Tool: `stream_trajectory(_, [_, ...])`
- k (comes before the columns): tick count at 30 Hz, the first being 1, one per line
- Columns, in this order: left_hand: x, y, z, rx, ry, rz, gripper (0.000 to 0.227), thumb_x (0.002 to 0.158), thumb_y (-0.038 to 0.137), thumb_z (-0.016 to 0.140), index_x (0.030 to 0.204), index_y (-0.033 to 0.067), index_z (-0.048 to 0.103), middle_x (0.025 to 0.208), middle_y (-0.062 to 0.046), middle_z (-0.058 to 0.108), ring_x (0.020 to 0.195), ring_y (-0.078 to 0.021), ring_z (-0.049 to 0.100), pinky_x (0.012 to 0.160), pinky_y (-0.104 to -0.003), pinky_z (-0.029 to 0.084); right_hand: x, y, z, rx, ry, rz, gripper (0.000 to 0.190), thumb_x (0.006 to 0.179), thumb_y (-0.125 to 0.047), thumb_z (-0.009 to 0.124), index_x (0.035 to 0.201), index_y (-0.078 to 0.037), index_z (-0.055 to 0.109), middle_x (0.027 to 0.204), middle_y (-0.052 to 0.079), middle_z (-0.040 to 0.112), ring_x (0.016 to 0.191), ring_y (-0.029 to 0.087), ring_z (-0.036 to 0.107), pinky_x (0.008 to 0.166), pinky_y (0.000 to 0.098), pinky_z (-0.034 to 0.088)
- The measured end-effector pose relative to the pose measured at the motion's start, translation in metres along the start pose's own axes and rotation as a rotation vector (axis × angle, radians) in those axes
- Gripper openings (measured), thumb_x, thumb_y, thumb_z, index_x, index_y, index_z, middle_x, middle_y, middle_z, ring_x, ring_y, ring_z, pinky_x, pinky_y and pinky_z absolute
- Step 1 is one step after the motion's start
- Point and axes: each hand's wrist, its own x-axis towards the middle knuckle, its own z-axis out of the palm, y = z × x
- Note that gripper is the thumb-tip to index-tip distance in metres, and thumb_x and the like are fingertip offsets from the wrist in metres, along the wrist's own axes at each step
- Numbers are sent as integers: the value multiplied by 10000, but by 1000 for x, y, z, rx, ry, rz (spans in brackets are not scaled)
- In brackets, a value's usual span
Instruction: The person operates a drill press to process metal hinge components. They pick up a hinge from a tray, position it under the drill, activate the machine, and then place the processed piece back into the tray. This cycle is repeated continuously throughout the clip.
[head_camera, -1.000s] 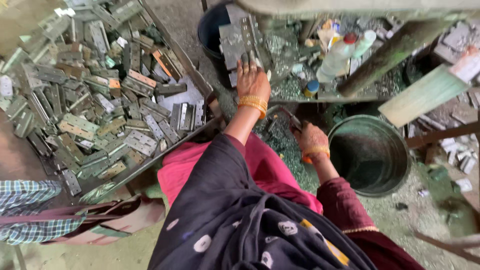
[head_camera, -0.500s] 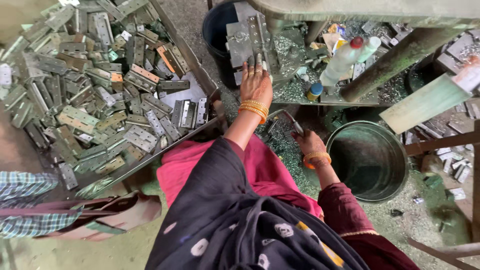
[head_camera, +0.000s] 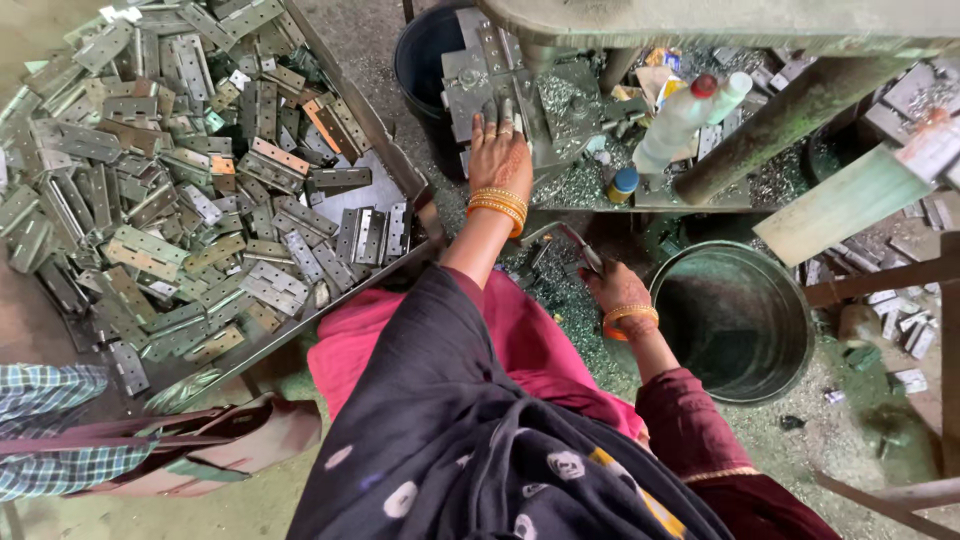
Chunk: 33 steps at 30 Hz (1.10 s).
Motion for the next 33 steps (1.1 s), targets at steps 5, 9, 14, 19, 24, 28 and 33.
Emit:
stream_trajectory(5, [23,-3,4,69,66,-6,369,1004,198,449,1171,30,732,1554,-148,484,1401,-309,478,1241,-495,178,22,-4,-21,-80,13,21,544,939,-570,646,1090,-50,700,990,287,712,1012,472,669,842,560,520])
stream_trajectory(9, [21,1,9,13,94,-42,398,999,212,448,1240,36,712,1492,-139,529,1424,-313,458,1257,-490,170,2,-4,-3,-20,0,104,474,922,-510,648,1122,-84,701,997,291,706,998,488,666,845,562,517])
stream_trajectory(14, [3,-8,2,8,-32,-22,381,1051,220,427,1261,59,702,1538,-108,513,1464,-306,434,1290,-479,160,-3,-1,3,122,-87,57,484,891,-494,676,1112,-64,712,983,280,721,1000,472,680,832,549,526])
stream_trajectory(19, [32,-4,-3,16,109,-55,383,957,217,442,1181,63,711,1536,-102,492,1376,-315,444,1205,-495,159,24,-2,-24,-51,-31,28,551,908,-555,663,1119,-47,701,1002,285,712,1020,476,668,848,553,520])
stream_trajectory(24, [38,-4,5,-34,33,-78,389,988,210,450,1246,63,701,1500,-102,537,1410,-318,443,1253,-486,153,4,9,8,-55,-45,100,539,939,-561,634,1101,-55,725,1013,300,711,1028,469,685,865,543,539])
stream_trajectory(28, [40,-19,3,-12,44,-80,384,994,189,454,1247,44,703,1509,-112,533,1417,-324,450,1251,-493,158,4,6,23,-12,-23,54,525,913,-537,653,1108,-51,681,1004,281,711,1001,474,669,830,570,522])
stream_trajectory(33, [34,-8,1,18,166,-17,422,968,257,473,1228,4,686,1511,-136,511,1407,-331,440,1226,-507,146,-4,-26,-29,-154,102,-10,501,902,-438,657,1224,-55,618,945,262,734,913,462,695,780,567,538])
